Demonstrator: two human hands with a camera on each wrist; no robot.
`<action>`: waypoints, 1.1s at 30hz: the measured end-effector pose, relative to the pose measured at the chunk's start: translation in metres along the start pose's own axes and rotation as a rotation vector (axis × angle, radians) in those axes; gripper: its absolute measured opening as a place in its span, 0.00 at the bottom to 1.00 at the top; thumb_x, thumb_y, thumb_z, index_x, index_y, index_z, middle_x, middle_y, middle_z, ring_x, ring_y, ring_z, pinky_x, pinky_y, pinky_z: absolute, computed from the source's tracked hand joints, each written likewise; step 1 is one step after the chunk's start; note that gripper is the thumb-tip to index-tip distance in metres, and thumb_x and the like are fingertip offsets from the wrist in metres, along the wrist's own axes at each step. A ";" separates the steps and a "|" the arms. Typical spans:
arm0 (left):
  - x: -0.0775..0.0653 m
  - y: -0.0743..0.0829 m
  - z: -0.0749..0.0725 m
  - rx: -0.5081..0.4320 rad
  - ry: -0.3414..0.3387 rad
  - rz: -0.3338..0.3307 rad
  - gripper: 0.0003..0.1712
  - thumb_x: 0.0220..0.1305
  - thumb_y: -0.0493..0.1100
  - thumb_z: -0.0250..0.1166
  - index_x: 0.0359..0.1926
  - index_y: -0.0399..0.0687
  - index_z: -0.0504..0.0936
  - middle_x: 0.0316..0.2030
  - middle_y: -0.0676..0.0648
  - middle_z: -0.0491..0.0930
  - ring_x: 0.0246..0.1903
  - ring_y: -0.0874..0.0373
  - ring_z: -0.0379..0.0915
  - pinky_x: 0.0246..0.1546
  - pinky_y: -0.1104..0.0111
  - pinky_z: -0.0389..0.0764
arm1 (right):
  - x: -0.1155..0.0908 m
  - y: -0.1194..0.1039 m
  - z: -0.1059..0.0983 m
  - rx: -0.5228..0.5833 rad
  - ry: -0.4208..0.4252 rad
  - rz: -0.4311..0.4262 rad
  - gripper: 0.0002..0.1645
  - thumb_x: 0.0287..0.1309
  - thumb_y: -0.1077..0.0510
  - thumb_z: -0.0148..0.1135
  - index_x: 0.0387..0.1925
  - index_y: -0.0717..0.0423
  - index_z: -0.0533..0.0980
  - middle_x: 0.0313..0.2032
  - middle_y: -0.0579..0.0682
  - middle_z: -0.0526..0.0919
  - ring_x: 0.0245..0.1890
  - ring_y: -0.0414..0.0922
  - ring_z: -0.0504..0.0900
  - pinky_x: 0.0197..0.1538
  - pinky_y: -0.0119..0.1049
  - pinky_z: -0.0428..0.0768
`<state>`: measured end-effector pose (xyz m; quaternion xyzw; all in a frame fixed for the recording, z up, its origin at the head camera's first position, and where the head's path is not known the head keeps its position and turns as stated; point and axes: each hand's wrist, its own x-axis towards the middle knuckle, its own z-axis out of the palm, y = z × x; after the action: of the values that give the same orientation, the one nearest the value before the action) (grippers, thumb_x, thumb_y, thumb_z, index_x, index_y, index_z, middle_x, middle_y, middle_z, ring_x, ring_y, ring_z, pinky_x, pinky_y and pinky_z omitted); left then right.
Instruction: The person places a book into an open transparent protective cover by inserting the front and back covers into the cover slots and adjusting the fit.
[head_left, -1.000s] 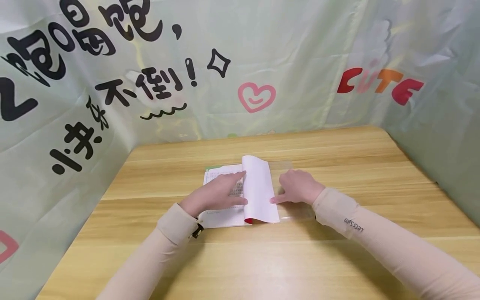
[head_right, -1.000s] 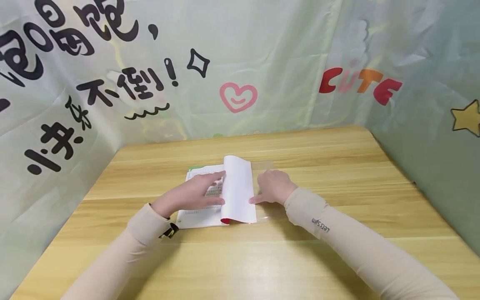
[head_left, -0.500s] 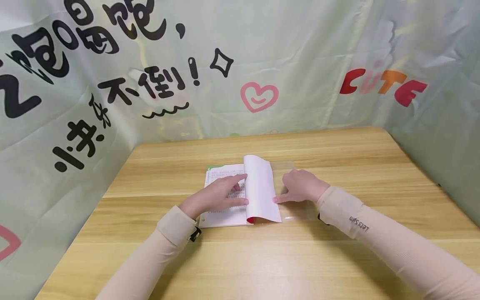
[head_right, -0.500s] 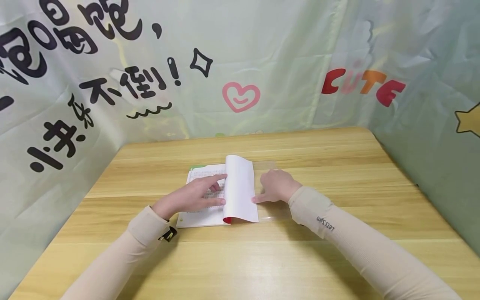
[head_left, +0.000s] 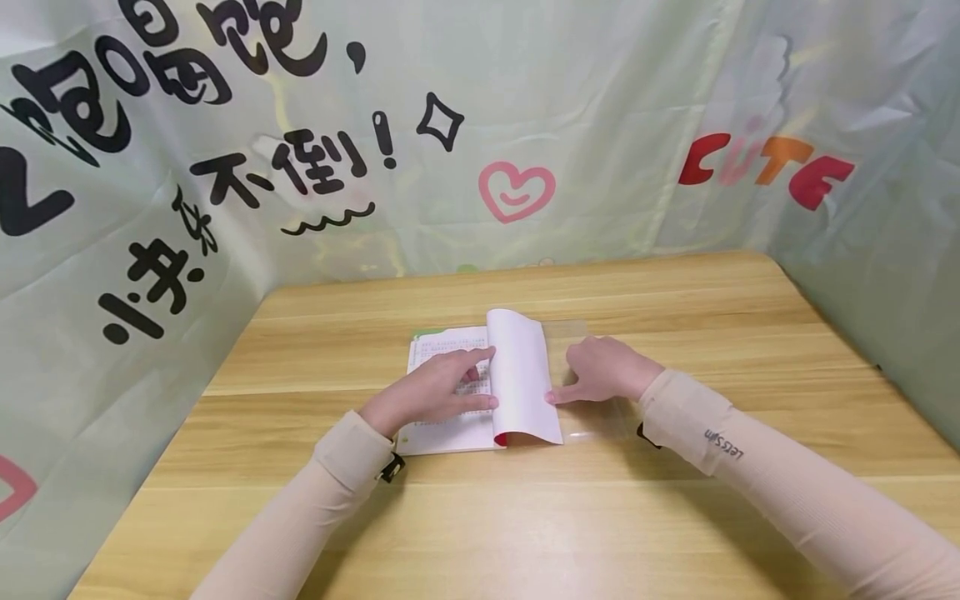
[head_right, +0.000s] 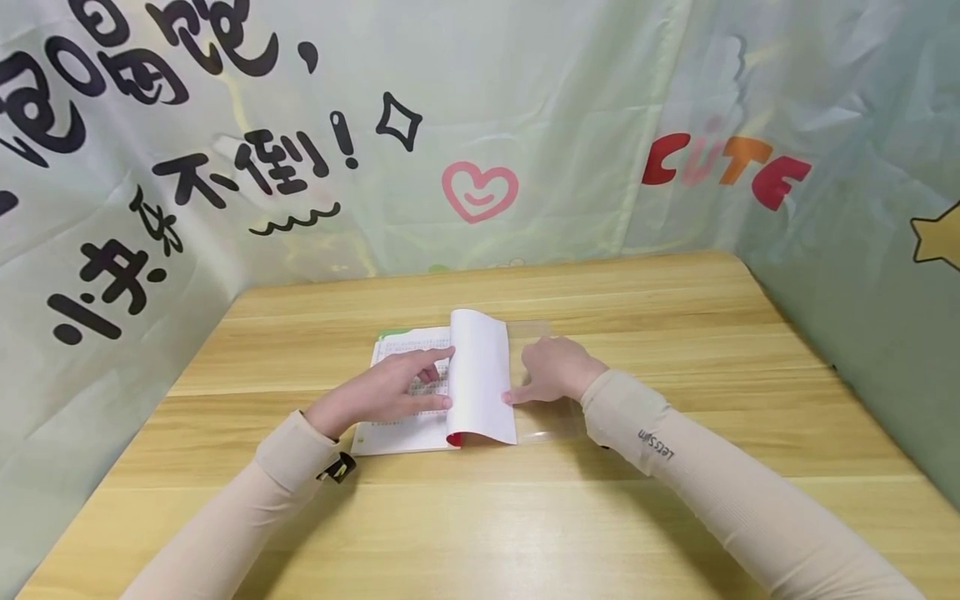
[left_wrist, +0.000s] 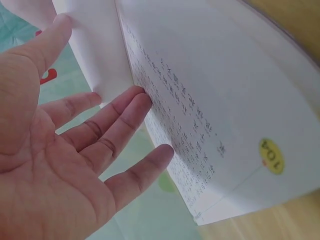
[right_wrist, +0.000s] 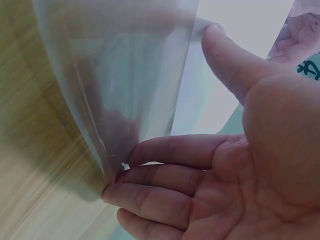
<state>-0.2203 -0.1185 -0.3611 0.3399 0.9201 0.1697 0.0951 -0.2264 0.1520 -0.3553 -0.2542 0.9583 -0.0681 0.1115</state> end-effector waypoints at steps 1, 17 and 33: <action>0.000 0.000 0.000 0.002 0.001 0.000 0.46 0.62 0.61 0.62 0.73 0.43 0.58 0.43 0.47 0.77 0.41 0.56 0.72 0.44 0.68 0.72 | 0.000 0.000 0.000 -0.001 -0.001 0.004 0.32 0.48 0.31 0.65 0.18 0.54 0.69 0.16 0.44 0.61 0.18 0.41 0.62 0.24 0.33 0.62; 0.002 0.006 -0.002 0.026 -0.029 -0.042 0.47 0.62 0.63 0.61 0.74 0.46 0.57 0.41 0.48 0.76 0.37 0.57 0.70 0.41 0.68 0.71 | 0.000 0.002 0.000 0.023 -0.030 0.017 0.32 0.47 0.29 0.64 0.20 0.54 0.71 0.15 0.43 0.64 0.18 0.40 0.63 0.24 0.33 0.63; 0.001 0.014 0.000 0.043 -0.029 -0.084 0.51 0.61 0.70 0.56 0.75 0.45 0.54 0.60 0.42 0.70 0.57 0.53 0.66 0.57 0.59 0.67 | 0.002 0.002 0.000 0.017 -0.050 0.052 0.38 0.47 0.22 0.56 0.14 0.50 0.64 0.13 0.41 0.55 0.14 0.37 0.53 0.20 0.32 0.56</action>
<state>-0.2123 -0.1080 -0.3555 0.3055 0.9354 0.1409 0.1084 -0.2292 0.1528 -0.3564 -0.2300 0.9609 -0.0669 0.1391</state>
